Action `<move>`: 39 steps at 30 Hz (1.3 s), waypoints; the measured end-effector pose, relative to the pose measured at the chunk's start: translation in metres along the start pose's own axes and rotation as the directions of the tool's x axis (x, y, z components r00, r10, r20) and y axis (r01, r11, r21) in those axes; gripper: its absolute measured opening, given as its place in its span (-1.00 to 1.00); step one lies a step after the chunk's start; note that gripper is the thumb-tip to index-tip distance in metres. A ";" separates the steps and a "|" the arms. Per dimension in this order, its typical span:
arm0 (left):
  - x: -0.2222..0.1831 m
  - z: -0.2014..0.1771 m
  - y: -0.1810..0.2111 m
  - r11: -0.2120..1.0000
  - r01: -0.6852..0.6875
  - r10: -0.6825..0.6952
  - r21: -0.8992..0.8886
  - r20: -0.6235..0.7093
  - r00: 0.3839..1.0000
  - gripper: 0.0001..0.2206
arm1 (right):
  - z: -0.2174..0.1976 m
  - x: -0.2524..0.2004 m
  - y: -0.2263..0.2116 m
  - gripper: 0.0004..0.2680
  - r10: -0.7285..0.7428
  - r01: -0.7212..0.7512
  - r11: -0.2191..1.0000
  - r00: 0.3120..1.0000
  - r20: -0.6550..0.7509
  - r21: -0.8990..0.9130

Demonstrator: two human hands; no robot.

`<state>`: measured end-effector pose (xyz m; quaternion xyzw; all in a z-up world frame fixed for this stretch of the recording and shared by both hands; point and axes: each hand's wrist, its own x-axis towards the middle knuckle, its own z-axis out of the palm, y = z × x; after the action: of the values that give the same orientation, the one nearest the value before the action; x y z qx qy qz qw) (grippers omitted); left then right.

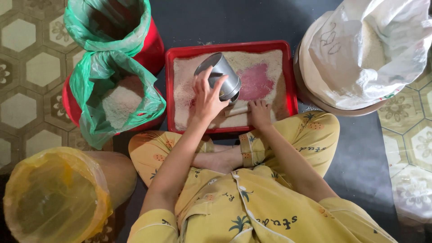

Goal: A person sitting on the floor scoops flour from a tray into bags using a small metal cup.

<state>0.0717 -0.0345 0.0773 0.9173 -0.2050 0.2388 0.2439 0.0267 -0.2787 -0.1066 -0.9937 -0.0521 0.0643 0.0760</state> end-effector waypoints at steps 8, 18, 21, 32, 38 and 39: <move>0.007 -0.009 -0.011 0.983 -0.147 0.159 0.109 -0.108 0.981 -0.10 | -0.023 -0.012 -0.013 -0.88 0.030 -0.030 1.000 0.998 -0.053 -0.005; -0.046 -0.023 -0.027 0.818 0.569 -0.572 -0.084 -0.222 0.789 -0.12 | -0.099 -0.028 -0.008 -0.69 0.111 -0.065 0.968 0.977 -0.183 0.241; -0.065 -0.026 -0.025 0.693 0.720 -0.714 -0.035 -0.177 0.678 -0.14 | -0.078 -0.016 0.019 -0.64 0.233 -0.180 0.956 0.945 -0.229 0.230; -0.105 -0.008 -0.027 0.604 0.797 -0.793 0.021 -0.087 0.603 -0.14 | -0.027 0.043 0.041 -0.65 0.525 -0.482 0.828 0.845 -0.098 0.287; -0.099 -0.011 -0.024 0.624 0.780 -0.773 0.046 -0.110 0.624 -0.15 | -0.109 0.021 -0.086 -0.40 -0.039 0.131 0.957 0.941 -0.336 0.257; -0.102 -0.011 -0.022 0.631 0.773 -0.764 0.067 -0.120 0.634 -0.15 | -0.109 0.018 -0.099 -0.26 -0.136 0.149 0.980 0.985 -0.102 0.134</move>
<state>-0.0028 0.0159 0.0231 0.9190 0.2290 0.1598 0.2785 0.0498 -0.1955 0.0134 -0.9813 -0.1151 0.0164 0.1531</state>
